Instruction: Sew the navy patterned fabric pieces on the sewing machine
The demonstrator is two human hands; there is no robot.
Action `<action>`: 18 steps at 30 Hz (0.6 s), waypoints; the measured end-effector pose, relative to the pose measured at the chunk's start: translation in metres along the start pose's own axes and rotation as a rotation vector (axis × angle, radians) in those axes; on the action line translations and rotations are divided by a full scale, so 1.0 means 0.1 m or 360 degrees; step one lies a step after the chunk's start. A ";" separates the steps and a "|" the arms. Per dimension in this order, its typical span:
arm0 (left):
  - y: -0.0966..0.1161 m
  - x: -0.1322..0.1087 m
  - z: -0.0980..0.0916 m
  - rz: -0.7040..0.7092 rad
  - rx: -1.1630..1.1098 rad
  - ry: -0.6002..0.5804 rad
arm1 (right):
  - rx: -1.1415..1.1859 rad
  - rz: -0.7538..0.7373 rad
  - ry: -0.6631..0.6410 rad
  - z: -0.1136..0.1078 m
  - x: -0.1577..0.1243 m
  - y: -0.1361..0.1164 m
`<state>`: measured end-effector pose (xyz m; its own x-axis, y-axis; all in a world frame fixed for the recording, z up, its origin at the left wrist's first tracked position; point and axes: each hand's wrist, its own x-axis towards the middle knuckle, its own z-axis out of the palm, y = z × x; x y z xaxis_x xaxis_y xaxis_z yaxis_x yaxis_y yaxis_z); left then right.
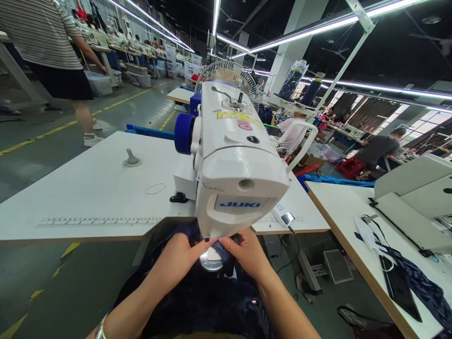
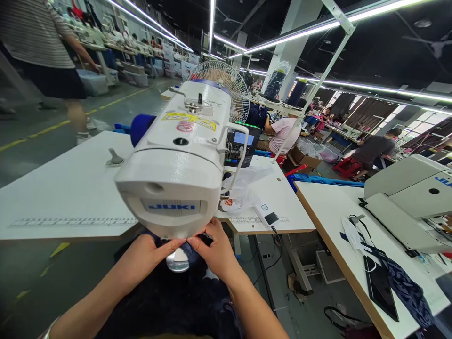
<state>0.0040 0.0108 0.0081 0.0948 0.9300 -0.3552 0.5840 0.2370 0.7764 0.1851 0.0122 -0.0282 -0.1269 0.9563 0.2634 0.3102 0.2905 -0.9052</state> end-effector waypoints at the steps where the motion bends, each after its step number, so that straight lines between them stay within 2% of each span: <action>1: 0.01 0.00 -0.01 0.0029 -0.0031 0.0014 | 0.0085 0.0076 -0.0055 -0.01 0.02 0.01; 6: 0.03 -0.01 0.00 0.0197 -0.0234 0.0108 | 0.0379 0.0268 -0.0275 -0.08 0.17 -0.05; 10: 0.02 -0.02 0.06 0.0046 -0.0129 0.0150 | 0.0355 0.0247 -0.0377 -0.15 0.26 -0.13; 14: 0.00 -0.01 0.10 -0.0056 -0.0045 0.0174 | 0.0314 0.0264 -0.0326 -0.17 0.17 -0.06; 18: -0.05 -0.01 0.08 0.0083 -0.0205 0.0160 | 0.0398 0.0232 -0.0224 -0.12 0.04 0.08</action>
<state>0.0077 0.0064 0.0004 0.0377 0.9639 -0.2637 0.4716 0.2155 0.8551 0.1985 0.0184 -0.0299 -0.2325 0.9683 0.0917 0.0959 0.1167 -0.9885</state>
